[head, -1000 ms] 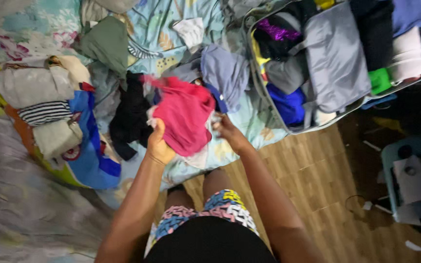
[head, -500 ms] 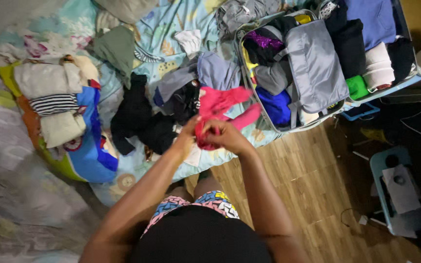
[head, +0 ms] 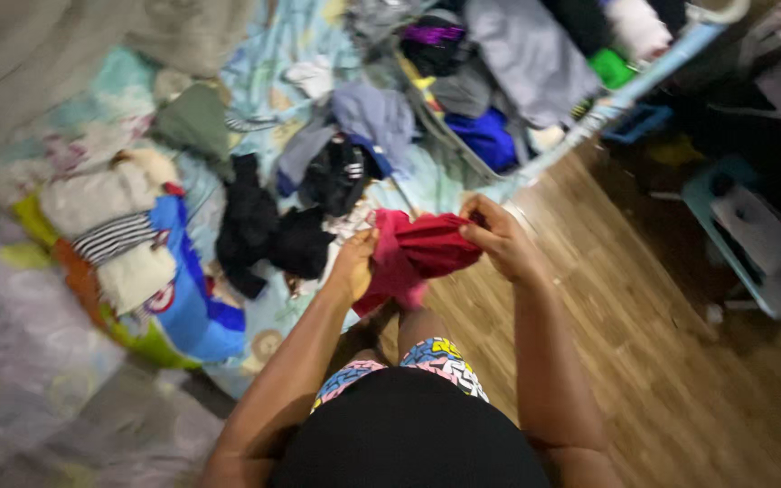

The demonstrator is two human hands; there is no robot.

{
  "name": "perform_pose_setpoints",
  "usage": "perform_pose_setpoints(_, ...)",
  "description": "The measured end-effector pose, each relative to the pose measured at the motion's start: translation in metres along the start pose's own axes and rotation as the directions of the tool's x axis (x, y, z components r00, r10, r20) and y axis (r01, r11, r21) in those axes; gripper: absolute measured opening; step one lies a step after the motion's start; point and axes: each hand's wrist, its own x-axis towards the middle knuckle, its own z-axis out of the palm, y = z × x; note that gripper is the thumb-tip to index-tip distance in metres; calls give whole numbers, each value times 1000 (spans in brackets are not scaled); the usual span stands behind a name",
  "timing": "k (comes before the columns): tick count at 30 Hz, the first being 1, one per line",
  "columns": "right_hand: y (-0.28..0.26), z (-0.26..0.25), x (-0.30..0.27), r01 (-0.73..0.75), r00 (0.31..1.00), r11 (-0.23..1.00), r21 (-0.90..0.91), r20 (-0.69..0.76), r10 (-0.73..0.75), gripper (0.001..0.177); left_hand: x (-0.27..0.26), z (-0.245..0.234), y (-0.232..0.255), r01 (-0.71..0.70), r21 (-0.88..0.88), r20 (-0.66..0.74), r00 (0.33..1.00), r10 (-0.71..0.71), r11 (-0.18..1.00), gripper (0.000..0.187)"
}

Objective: The person folds various items of clothing by hand and packs them into a suitcase, including striped, tan, and dark-colored garments.

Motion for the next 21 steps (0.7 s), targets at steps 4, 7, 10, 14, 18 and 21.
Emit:
perform_pose_setpoints(4,-30,-28,-38,106,982,974,200,-178,-71,20,-3,43,6,72,-17,85,994,-70,997,29)
perform_pose_setpoints(7,-53,-81,-65,340,912,819,462,-375,-167,29,-10,114,32,190,-139,197,967,-161,972,41)
perform_pose_setpoints(10,-37,-138,-80,463,854,668,582,-496,-160,27,-9,198,33,403,-224,352,882,-312,887,63)
perform_pose_setpoints(14,41,-183,-100,182,945,649,738,-315,93,25,21,304,-37,504,-69,338,824,-456,861,74)
perform_pose_setpoints(18,91,-296,-141,152,911,672,725,-366,189,23,74,378,-130,299,223,128,934,-332,928,61)
perform_pose_setpoints(21,81,-381,-184,279,804,719,636,-564,188,24,120,428,-163,317,50,36,947,-319,947,49)
